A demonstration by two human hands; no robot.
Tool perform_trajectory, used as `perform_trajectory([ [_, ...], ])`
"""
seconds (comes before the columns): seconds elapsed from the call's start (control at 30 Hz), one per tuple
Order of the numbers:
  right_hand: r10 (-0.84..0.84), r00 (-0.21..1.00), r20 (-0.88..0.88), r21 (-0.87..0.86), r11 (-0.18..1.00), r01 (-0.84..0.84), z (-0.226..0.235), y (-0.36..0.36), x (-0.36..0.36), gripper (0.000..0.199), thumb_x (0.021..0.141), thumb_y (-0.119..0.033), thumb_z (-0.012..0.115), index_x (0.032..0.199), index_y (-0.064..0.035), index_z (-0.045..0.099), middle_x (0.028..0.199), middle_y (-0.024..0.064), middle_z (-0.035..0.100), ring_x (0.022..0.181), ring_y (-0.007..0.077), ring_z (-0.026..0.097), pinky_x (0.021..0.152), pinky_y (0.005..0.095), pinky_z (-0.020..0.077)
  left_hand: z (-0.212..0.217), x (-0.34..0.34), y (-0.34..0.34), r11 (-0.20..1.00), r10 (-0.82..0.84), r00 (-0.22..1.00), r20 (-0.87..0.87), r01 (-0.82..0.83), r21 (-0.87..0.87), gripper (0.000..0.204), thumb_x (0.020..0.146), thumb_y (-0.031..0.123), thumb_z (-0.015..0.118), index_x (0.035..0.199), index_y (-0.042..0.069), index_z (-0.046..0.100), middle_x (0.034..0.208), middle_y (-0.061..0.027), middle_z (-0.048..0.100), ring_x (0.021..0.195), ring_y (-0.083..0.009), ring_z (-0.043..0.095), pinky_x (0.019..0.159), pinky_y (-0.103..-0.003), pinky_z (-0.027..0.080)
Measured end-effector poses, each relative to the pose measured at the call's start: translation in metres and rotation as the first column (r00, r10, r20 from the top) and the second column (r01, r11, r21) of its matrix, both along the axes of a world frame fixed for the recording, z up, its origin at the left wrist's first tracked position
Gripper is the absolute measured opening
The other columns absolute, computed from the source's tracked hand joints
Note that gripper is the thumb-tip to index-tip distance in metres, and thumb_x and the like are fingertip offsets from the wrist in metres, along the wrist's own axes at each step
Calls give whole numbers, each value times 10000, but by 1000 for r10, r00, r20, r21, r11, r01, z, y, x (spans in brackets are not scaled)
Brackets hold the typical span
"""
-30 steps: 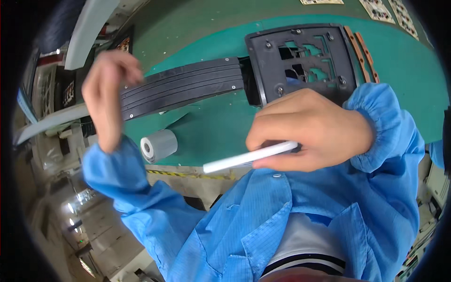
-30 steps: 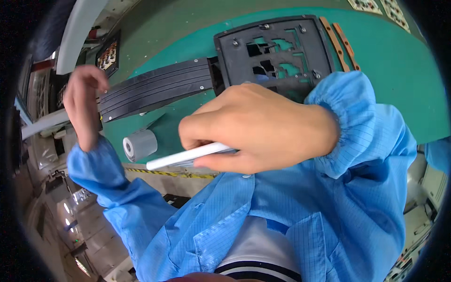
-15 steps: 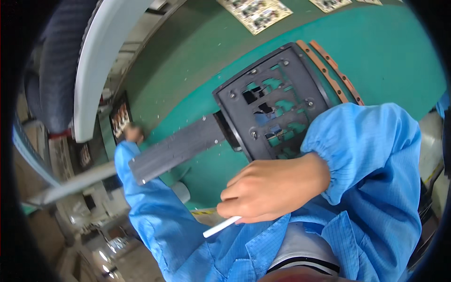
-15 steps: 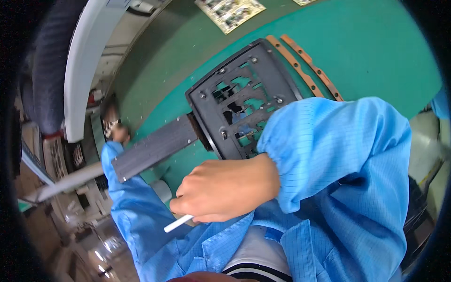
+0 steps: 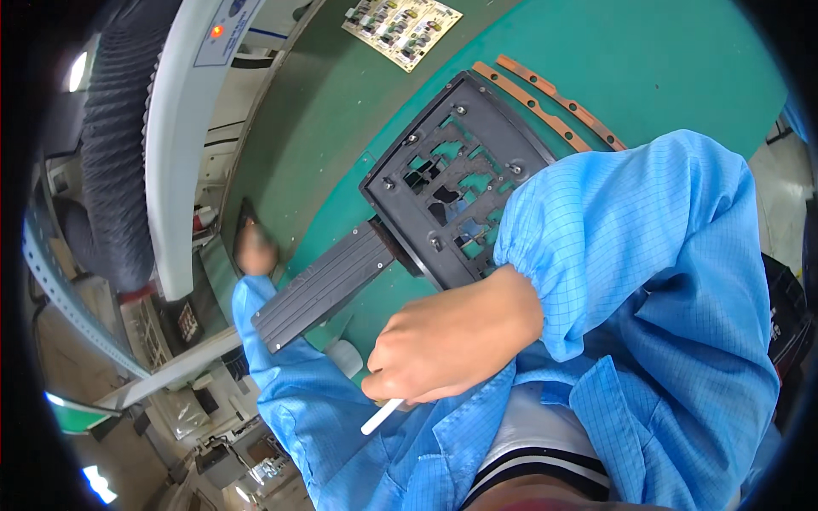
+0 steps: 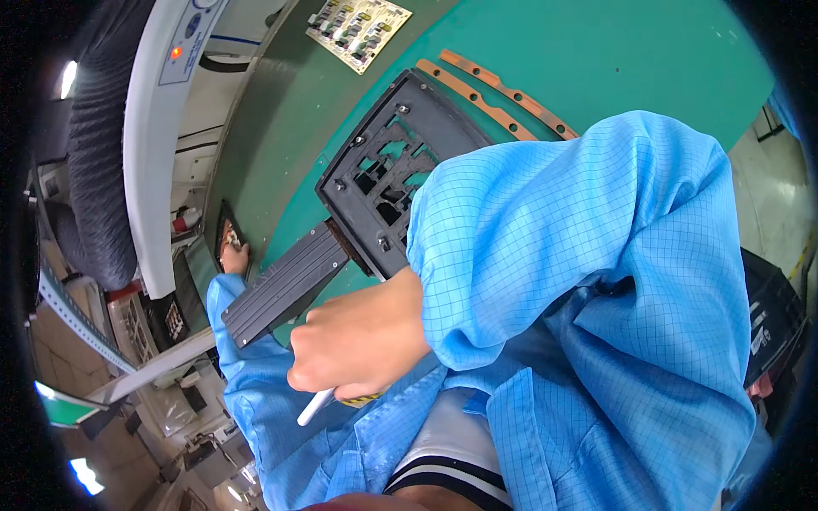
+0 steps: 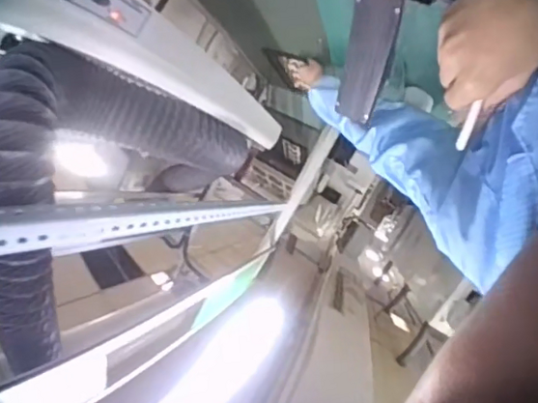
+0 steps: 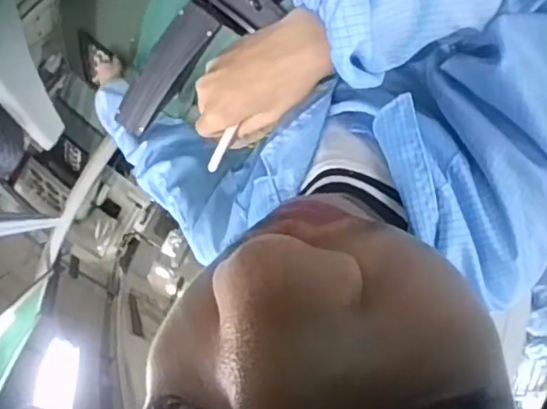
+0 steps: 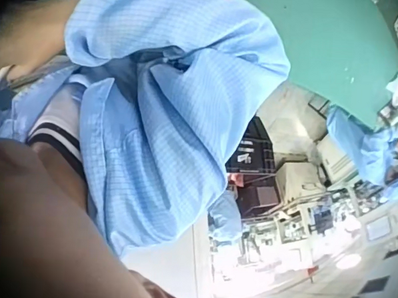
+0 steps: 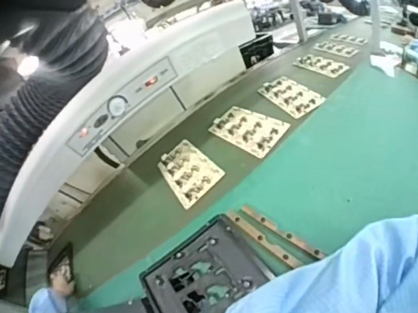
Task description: Applying QR code labels to specific components on electronic circuit boards at an assembly station.
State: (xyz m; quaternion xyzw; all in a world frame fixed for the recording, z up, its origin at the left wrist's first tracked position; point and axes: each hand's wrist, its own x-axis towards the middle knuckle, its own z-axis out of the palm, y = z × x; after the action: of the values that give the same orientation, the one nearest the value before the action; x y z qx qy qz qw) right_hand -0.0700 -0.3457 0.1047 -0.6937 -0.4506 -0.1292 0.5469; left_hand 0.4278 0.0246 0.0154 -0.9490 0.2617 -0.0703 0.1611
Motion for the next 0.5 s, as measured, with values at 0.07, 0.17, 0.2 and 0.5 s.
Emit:
perform_trajectory([
  [0.07, 7, 1000, -23, 2, 1000, -7, 0, -1, -2, 211, 842, -117, 661, 837, 39, 520, 717, 186, 577, 705, 389, 642, 616, 466, 509, 18, -27, -51, 990, -15, 989, -146, -6, -143, 346, 768, 282, 802, 840, -27, 664, 836, -203, 696, 824, -368, 689, 744, -447, 527],
  [0.17, 53, 998, -43, -27, 998, -54, 6, -2, -1, 212, 846, -124, 663, 859, 40, 529, 746, 189, 584, 738, 389, 641, 638, 472, 507, 66, -53, -81, 968, -14, 922, -387, -85, -236, 309, 822, 242, 774, 901, -47, 697, 825, -140, 721, 766, -171, 669, 724, -331, 514],
  [0.2, 74, 997, -29, -34, 997, -75, 9, -2, -8, 210, 847, -123, 662, 872, 41, 533, 758, 188, 586, 755, 387, 640, 649, 472, 507, 91, -68, -80, 920, -108, 891, -441, -79, -384, 269, 847, 210, 757, 885, -49, 691, 795, -78, 706, 737, -121, 611, 689, -311, 493],
  [0.5, 78, 997, -2, -56, 995, -78, 19, -2, -22, 176, 828, -105, 642, 873, 26, 533, 747, 152, 558, 752, 341, 627, 651, 432, 511, 194, -280, -173, 848, -283, 714, -640, -126, -515, 164, 914, 71, 668, 1038, -6, 593, 880, 44, 560, 607, 15, 447, 498, -181, 308],
])
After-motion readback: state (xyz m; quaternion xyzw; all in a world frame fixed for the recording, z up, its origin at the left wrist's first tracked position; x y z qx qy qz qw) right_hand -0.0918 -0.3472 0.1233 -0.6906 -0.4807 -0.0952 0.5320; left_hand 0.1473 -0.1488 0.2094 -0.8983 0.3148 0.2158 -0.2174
